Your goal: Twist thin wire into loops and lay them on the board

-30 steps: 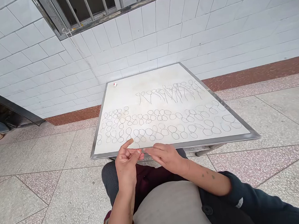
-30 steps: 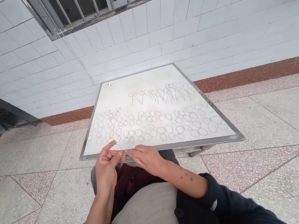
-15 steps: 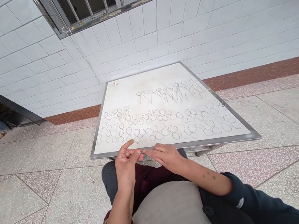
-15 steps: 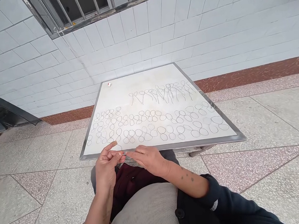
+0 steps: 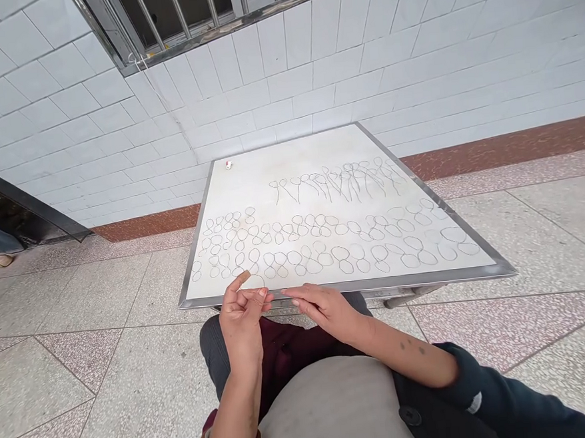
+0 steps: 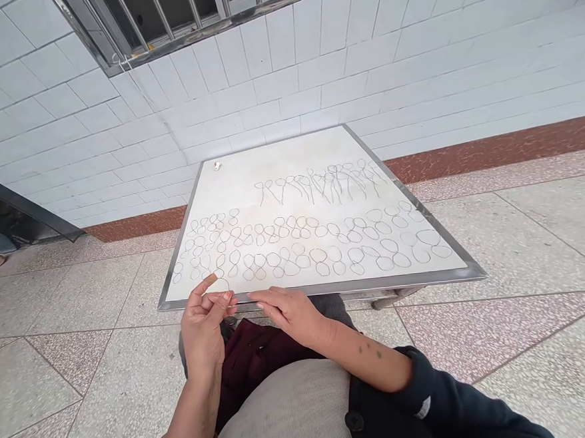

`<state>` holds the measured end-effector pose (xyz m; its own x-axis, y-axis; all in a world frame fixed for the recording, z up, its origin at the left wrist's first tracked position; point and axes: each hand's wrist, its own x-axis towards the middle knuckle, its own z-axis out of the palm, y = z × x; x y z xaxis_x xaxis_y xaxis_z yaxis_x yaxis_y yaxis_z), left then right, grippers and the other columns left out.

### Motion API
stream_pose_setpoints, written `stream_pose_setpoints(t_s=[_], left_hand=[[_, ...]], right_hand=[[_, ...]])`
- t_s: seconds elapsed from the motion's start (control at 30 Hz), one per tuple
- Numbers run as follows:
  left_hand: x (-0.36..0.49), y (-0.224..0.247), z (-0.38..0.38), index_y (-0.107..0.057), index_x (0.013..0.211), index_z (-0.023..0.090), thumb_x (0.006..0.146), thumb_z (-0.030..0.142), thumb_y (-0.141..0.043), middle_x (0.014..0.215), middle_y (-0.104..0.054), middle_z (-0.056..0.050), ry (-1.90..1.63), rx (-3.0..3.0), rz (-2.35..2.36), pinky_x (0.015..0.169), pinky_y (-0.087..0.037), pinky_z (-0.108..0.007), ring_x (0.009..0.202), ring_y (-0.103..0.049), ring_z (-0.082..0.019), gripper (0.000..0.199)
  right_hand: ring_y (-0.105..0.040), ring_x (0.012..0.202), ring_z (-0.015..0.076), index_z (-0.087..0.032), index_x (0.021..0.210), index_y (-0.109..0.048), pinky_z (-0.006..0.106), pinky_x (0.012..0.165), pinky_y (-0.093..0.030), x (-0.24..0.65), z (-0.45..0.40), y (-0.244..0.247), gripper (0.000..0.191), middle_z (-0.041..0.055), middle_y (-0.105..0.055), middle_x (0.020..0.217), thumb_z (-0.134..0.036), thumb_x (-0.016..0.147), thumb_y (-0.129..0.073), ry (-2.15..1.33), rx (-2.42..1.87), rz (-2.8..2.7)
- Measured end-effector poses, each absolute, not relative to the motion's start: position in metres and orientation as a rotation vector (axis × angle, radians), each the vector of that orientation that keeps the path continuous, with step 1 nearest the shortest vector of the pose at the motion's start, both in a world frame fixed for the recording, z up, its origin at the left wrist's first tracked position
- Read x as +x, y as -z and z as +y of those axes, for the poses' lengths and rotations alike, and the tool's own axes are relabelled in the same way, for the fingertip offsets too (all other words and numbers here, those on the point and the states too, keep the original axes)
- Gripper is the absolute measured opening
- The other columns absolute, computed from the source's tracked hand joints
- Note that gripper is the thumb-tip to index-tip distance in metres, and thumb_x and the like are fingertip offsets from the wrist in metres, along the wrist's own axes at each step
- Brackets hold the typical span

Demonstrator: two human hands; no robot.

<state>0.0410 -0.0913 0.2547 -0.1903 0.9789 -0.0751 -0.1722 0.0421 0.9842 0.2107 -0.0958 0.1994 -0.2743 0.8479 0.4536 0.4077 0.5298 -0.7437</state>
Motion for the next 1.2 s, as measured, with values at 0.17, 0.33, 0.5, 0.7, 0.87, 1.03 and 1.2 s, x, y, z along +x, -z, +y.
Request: stream_pose_setpoints(t_s=[0.17,0.33,0.5,0.7,0.87,1.03,1.2], left_hand=[[0.041,-0.255,-0.091,-0.060,0.117,0.019,0.073,0.030,-0.077,0.069,-0.065,0.003,-1.405,0.961,1.265,0.068,-0.052,-0.025,0.072,-0.068,-0.015,0.049],[0.040,-0.253,-0.090,-0.062,0.115,0.019,0.071,0.030,-0.078,0.070,-0.066,0.003,-1.442,0.956,1.295,0.070,-0.053,-0.026,0.070,-0.068,-0.014,0.048],[0.037,-0.254,-0.090,-0.062,0.117,0.018,0.071,0.028,-0.077,0.067,-0.064,0.005,-1.457,0.928,1.301,0.075,-0.054,-0.028,0.066,-0.067,-0.012,0.050],[0.030,-0.259,-0.088,-0.063,0.117,0.018,0.070,0.028,-0.079,0.064,-0.062,0.005,-1.504,0.921,1.322,0.076,-0.055,-0.029,0.070,-0.067,-0.013,0.051],[0.028,-0.261,-0.089,-0.064,0.116,0.019,0.069,0.029,-0.079,0.066,-0.063,0.006,-1.537,0.919,1.348,0.076,-0.054,-0.028,0.067,-0.066,-0.011,0.050],[0.027,-0.261,-0.089,-0.064,0.115,0.019,0.070,0.027,-0.078,0.066,-0.062,0.006,-1.565,0.928,1.331,0.077,-0.054,-0.028,0.067,-0.066,-0.011,0.049],[0.025,-0.260,-0.088,-0.062,0.118,0.018,0.070,0.026,-0.078,0.065,-0.062,0.006,-1.547,0.921,1.309,0.077,-0.054,-0.028,0.066,-0.065,-0.011,0.051]], right_hand=[[-0.067,0.080,0.0160,-0.022,0.116,-0.063,0.030,0.074,-0.055,0.211,-0.097,-0.203,0.028,0.0052,-0.072,0.097,-0.027,0.099,-0.042,-0.695,-1.044,-1.867],[-0.062,0.064,0.0135,-0.022,0.115,-0.064,0.026,0.065,-0.052,0.212,-0.097,-0.202,0.032,0.0014,-0.068,0.075,-0.023,0.100,-0.036,-0.665,-1.014,-1.912],[-0.063,0.068,0.0160,-0.019,0.115,-0.063,0.029,0.063,-0.053,0.217,-0.094,-0.198,0.033,0.0060,-0.070,0.083,-0.019,0.098,-0.035,-0.473,-0.928,-2.044],[-0.067,0.072,0.0154,-0.021,0.106,-0.064,0.030,0.071,-0.055,0.218,-0.095,-0.202,0.026,0.0042,-0.072,0.087,-0.024,0.099,-0.039,-0.628,-1.025,-1.950],[-0.067,0.079,0.0170,-0.022,0.104,-0.063,0.031,0.073,-0.055,0.216,-0.095,-0.201,0.023,0.0050,-0.071,0.089,-0.025,0.098,-0.041,-0.603,-1.038,-1.951],[-0.063,0.078,0.0184,-0.021,0.107,-0.062,0.033,0.069,-0.055,0.216,-0.094,-0.197,0.026,0.0066,-0.069,0.087,-0.023,0.099,-0.038,-0.436,-1.020,-2.004],[-0.064,0.075,0.0182,-0.021,0.102,-0.064,0.032,0.067,-0.055,0.217,-0.093,-0.198,0.024,0.0060,-0.069,0.083,-0.025,0.100,-0.040,-0.420,-1.034,-1.967]])
